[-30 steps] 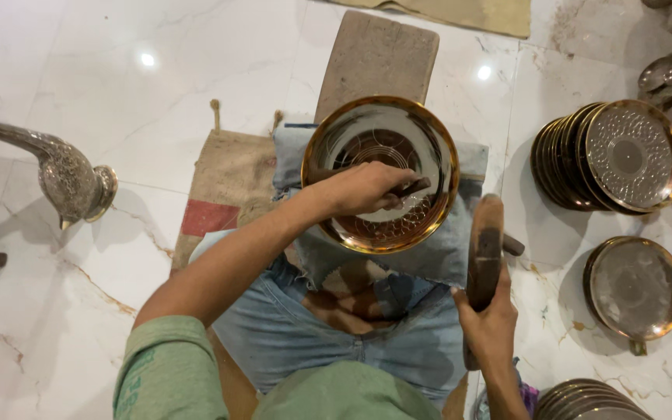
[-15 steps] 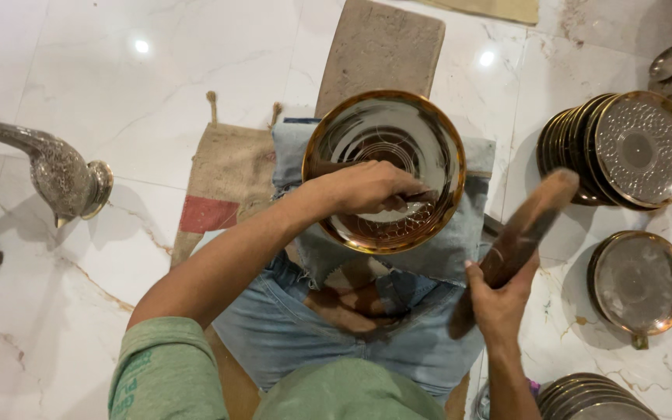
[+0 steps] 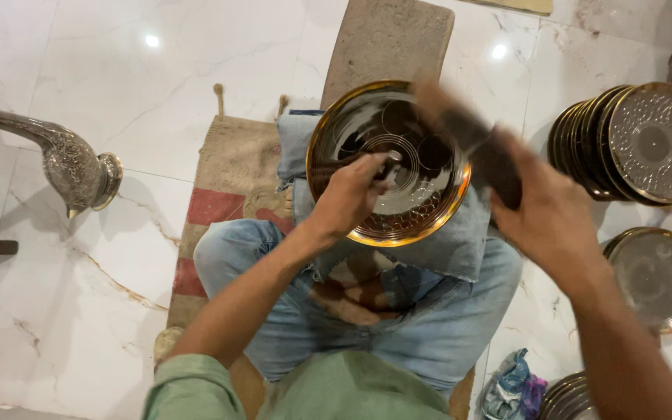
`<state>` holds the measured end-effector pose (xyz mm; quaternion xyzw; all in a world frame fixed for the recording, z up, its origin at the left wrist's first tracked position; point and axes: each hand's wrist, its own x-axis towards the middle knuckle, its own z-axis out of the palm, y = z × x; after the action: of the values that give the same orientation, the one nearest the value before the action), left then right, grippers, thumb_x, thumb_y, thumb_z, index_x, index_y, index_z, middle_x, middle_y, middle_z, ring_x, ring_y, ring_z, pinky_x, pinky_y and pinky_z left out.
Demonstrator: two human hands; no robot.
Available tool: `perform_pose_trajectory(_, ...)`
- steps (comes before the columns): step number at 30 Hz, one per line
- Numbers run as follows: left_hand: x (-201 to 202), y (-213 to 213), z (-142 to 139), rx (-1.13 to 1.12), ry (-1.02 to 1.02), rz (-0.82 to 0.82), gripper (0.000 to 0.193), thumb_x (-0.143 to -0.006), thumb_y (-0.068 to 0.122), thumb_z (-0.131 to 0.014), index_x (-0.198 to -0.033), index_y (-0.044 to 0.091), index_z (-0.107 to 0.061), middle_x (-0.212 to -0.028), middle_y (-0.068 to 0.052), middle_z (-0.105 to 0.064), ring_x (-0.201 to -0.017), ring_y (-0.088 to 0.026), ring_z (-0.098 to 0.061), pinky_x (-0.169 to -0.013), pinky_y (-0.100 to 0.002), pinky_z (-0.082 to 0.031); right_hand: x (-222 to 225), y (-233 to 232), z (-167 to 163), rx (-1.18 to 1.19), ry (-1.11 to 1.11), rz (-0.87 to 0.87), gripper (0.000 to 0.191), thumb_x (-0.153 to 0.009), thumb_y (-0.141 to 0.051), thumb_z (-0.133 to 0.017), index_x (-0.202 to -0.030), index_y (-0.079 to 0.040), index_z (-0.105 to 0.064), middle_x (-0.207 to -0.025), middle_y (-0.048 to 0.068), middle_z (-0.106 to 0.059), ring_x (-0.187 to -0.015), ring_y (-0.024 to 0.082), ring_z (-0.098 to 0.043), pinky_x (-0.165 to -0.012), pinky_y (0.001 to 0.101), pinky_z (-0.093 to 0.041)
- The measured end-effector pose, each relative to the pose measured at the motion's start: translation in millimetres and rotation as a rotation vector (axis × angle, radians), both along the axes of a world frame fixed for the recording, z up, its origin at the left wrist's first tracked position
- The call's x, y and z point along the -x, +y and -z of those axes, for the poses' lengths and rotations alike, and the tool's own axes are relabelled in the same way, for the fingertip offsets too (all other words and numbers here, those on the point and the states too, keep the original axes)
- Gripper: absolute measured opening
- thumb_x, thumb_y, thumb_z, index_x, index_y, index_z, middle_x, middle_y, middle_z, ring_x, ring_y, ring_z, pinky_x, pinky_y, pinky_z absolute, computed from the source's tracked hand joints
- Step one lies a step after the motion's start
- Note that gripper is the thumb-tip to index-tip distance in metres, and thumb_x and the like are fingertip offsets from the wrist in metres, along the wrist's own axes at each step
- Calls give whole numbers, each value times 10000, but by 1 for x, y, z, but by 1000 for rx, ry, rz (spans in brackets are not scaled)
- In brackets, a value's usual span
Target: The person sits cross-legged on the floor with a brass plate resting on a cloth pad on their lap. They hold a chisel against the plate's engraved pattern with one hand and repeatedly strike it with a wooden mallet held in the other hand, working around the decorative design.
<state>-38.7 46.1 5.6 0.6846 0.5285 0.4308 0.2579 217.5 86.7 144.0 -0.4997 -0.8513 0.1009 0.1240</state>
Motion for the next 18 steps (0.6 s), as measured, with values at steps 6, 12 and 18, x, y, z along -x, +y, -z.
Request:
perform_pose_trajectory(6,-28,-24,2,78,-245,-320,296,-978,15,-658,-1250,-38,-553,-970,-174,-684,-836,-289,-731,-715,-402,-581,49,12,-50,195,-490,-125,828,-963,-245,-656,-1680,-306,-246,-1061,115,-670,-787,280,-736,-722,431,-618)
perform_pose_trajectory(12,-38,-37,6,-8,-229,-428,228,-1006,16,-648,-1177,-33,-505,-935,-166,-672,-803,-275,-690,-698,-406,-556,64,-2,-54,141,-502,-260,725,-1043,-70,-489,-1639,-390,-228,-1116,167,-624,-824,297,-717,-657,437,-637)
perform_pose_trajectory(18,-39,-32,7,119,-339,-435,178,-1018,45,-651,-1114,-11,-512,-907,-140,-674,-782,-261,-719,-669,-389,-575,56,0,-53,-71,-358,-287,775,-948,-129,-600,-1630,-314,-280,-1034,171,-650,-790,306,-709,-630,449,-602)
